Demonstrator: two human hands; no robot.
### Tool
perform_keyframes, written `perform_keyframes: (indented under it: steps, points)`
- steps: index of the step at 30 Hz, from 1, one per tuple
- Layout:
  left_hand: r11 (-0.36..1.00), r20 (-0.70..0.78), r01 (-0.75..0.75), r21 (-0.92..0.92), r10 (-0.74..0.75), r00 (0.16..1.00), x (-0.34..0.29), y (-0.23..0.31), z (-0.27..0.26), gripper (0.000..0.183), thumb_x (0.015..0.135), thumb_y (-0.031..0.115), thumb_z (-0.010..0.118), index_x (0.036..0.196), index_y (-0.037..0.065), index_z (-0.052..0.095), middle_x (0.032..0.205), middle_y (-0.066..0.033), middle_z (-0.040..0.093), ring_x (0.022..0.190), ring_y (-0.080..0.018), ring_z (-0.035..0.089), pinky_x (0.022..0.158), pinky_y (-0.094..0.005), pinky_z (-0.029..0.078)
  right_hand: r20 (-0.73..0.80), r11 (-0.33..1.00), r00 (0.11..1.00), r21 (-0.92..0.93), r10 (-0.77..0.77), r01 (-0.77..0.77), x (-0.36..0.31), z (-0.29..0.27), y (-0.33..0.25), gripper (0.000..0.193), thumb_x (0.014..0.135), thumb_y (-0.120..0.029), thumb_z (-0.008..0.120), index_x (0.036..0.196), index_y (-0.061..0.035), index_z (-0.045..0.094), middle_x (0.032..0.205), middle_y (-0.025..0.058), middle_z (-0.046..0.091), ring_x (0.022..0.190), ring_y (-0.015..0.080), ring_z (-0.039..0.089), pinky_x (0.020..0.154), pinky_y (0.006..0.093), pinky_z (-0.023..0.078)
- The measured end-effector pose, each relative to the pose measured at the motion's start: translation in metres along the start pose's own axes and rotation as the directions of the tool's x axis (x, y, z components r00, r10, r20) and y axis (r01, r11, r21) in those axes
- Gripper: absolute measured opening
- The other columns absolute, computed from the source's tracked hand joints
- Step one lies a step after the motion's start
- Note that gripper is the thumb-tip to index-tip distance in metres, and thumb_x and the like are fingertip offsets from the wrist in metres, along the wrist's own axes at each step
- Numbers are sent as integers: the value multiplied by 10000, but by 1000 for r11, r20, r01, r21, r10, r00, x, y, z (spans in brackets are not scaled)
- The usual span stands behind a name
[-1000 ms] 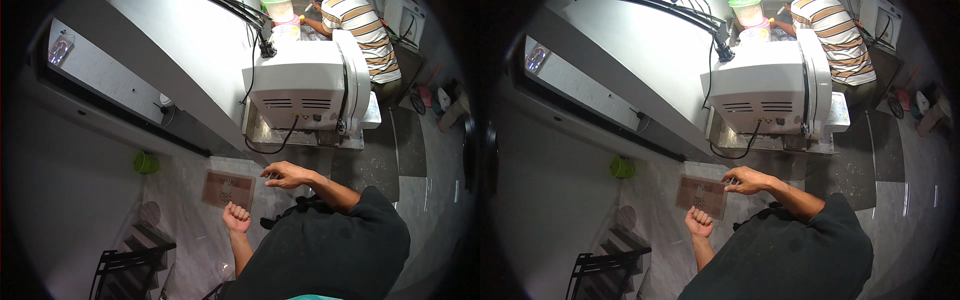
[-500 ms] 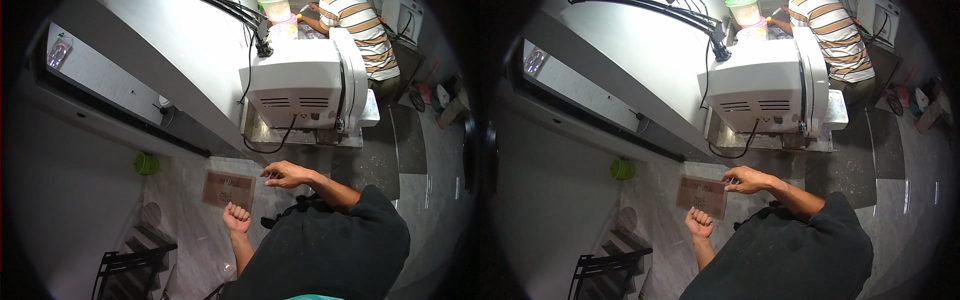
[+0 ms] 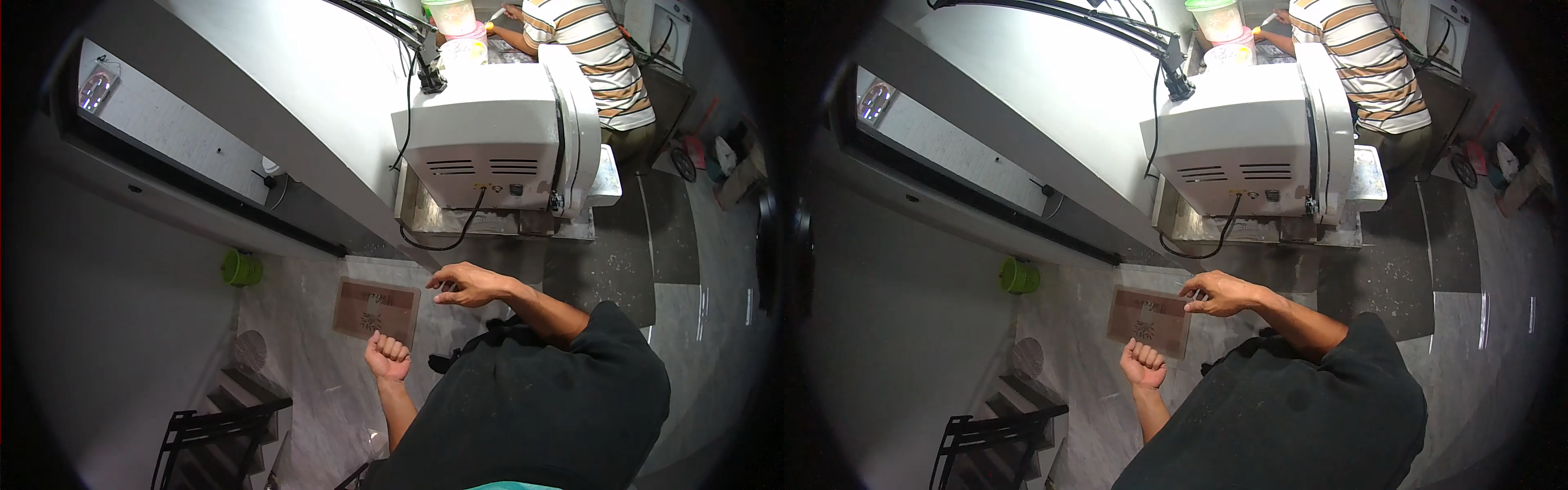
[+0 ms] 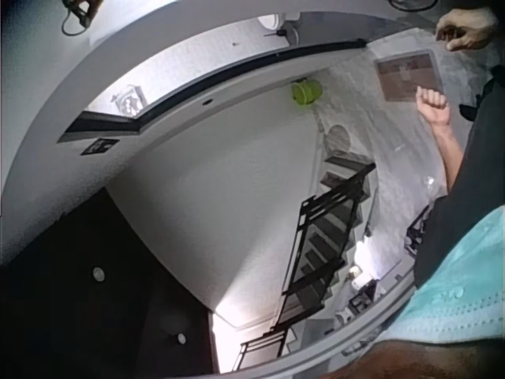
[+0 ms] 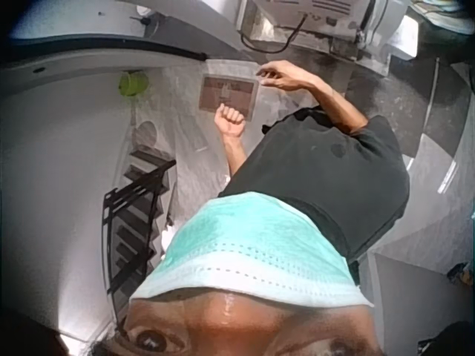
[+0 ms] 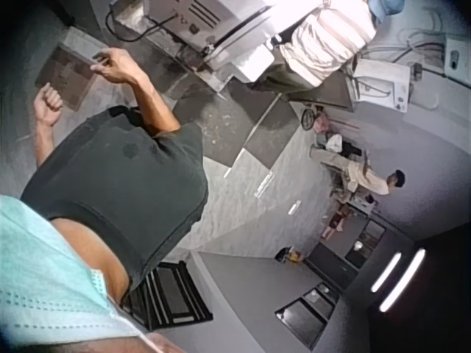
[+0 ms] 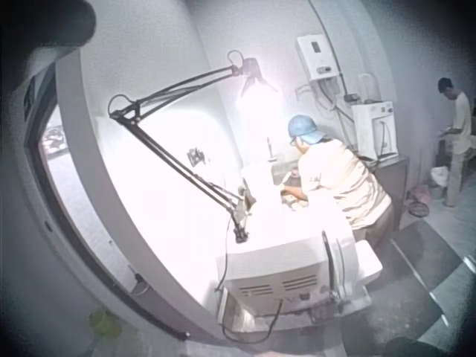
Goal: The person washes hands, then retrieves a dental prosthesis from a green tray. They inspect the prosthesis and place it into a white machine, adjusting it with their fingers.
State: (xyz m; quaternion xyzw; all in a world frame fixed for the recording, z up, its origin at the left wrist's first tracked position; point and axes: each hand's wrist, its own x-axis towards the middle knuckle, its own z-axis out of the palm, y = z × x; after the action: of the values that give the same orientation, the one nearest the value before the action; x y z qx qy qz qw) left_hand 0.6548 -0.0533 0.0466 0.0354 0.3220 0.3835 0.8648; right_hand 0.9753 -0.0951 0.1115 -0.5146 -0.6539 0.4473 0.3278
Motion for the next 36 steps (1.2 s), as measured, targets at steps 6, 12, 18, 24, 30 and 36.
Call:
perform_keyframes:
  steps: [6, 12, 18, 24, 30, 36]
  points:
    - [1000, 14, 2, -10, -2, 1000, 1, 0, -4, 527, 1050, 302, 530, 610, 195, 260, 524, 60, 171, 447, -102, 120, 437, -294, 147, 3, 1000, 1000, 17, 15, -16, -1, 0, -1, 537, 991, -424, 702, 1326, -7, 654, 1261, 219, 660, 1134, 321, 687, 961, 427, 595]
    - [1000, -9, -3, 19, 3, 1000, 1, 0, -1, 527, 1048, 307, 532, 611, 197, 260, 528, 61, 172, 449, -103, 117, 438, -294, 146, 6, 1000, 1000, 12, 12, -12, -2, -2, -3, 553, 990, -440, 698, 1330, -6, 653, 1269, 221, 655, 1135, 325, 686, 967, 430, 594]
    - [1000, -10, 0, 17, 0, 1000, 2, 0, 0, 532, 1048, 310, 532, 609, 199, 254, 528, 61, 172, 448, -106, 112, 439, -296, 140, 4, 999, 1000, 18, 29, -29, -3, -3, -5, 549, 992, -435, 696, 1328, -3, 654, 1282, 217, 653, 1149, 330, 685, 980, 431, 593]
    - [999, -31, -12, 33, 13, 999, 1, -1, 3, 536, 1045, 310, 536, 605, 201, 249, 522, 62, 173, 443, -104, 109, 435, -297, 136, -6, 1000, 1000, 17, 27, -26, -2, -1, -1, 523, 998, -408, 697, 1332, -9, 655, 1279, 215, 655, 1154, 324, 685, 982, 429, 593]
    - [999, -25, -24, 38, 24, 999, 1, -1, 1, 536, 1044, 306, 537, 604, 202, 251, 518, 63, 174, 439, -101, 113, 432, -294, 138, -5, 1000, 1000, 28, 12, -12, -3, -2, -7, 494, 990, -350, 700, 1308, 24, 645, 1281, 232, 671, 1138, 349, 691, 949, 443, 601]
    - [1000, 8, 0, -4, 0, 1000, 2, -2, -5, 531, 1046, 301, 533, 605, 202, 255, 517, 62, 178, 439, -103, 119, 433, -294, 148, -14, 1000, 1000, 13, -3, 3, -3, -1, -5, 504, 982, -349, 709, 1310, 26, 639, 1271, 233, 673, 1125, 343, 697, 943, 436, 603]
